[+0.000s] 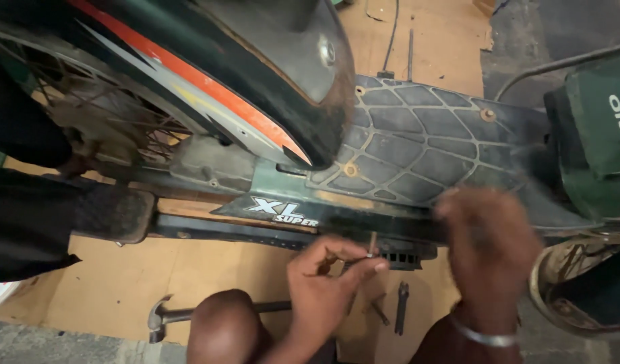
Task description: Repairing the body panels and screws of a moped using various hand tools.
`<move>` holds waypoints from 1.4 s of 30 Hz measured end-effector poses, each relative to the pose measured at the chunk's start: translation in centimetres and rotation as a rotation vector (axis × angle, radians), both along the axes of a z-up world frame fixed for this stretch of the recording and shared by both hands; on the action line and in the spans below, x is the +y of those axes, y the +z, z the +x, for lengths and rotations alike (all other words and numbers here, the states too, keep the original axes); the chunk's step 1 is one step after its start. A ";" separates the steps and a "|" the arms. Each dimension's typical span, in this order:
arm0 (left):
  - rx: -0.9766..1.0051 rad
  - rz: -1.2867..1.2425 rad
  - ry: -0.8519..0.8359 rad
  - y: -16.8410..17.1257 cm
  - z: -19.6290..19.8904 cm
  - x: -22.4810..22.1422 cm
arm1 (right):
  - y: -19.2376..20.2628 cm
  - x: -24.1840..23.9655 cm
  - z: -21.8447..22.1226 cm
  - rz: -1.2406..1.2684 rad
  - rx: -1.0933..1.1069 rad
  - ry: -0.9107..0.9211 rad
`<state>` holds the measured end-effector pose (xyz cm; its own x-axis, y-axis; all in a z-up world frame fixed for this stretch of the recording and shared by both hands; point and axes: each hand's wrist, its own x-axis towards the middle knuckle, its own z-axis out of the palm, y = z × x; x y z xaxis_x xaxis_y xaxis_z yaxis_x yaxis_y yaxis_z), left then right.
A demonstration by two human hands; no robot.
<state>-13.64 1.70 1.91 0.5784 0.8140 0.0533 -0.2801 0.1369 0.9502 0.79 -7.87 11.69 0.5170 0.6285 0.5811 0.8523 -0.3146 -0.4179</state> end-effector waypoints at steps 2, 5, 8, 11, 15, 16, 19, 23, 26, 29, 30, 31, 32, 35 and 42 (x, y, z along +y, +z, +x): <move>0.015 -0.104 -0.068 -0.1 -0.1 0.6 | 1.1 0.5 -1.5 -0.099 0.150 0.267; -0.052 -0.280 -0.175 -0.5 0.1 1.1 | 0.4 0.7 -2.8 -0.178 0.249 0.482; -0.125 -0.335 -0.242 -0.7 0.0 1.3 | -0.2 0.6 -2.7 -0.147 0.160 0.473; -0.083 -0.182 -0.275 1.0 -0.4 2.4 | -0.1 1.0 -2.2 -0.116 0.094 0.472; -0.036 -0.075 -0.251 3.9 -0.7 3.7 | 0.1 2.7 -0.8 -0.139 0.205 0.237; -0.036 -0.076 -0.254 4.2 -0.9 4.4 | 0.4 3.8 -0.2 -0.140 0.205 0.235; 0.263 0.855 0.246 4.8 -1.3 6.3 | 1.6 6.6 1.4 -0.149 0.452 0.117; 0.590 1.001 0.134 4.0 -1.3 7.9 | 2.6 8.6 2.8 -0.259 0.421 0.329; 0.595 1.006 0.141 3.4 -1.3 7.9 | 2.7 9.3 3.3 -0.371 0.206 0.447; 0.550 1.030 0.179 3.6 -1.3 7.7 | 2.7 9.5 3.7 -0.375 0.158 0.508; 0.529 1.046 0.187 3.8 -1.2 7.8 | 2.8 9.6 3.9 -0.370 0.166 0.514; 0.527 1.046 0.187 3.7 -1.0 7.7 | 2.9 9.5 3.8 -0.371 0.165 0.513; 0.464 0.974 0.209 3.5 -0.8 7.6 | 2.9 9.5 3.8 -0.377 0.129 0.516; 0.376 0.909 0.314 3.2 -0.2 7.9 | 2.9 9.6 3.8 -0.406 0.096 0.506; 0.439 1.134 0.544 2.5 0.2 8.3 | 2.4 9.8 3.8 -0.423 0.223 0.431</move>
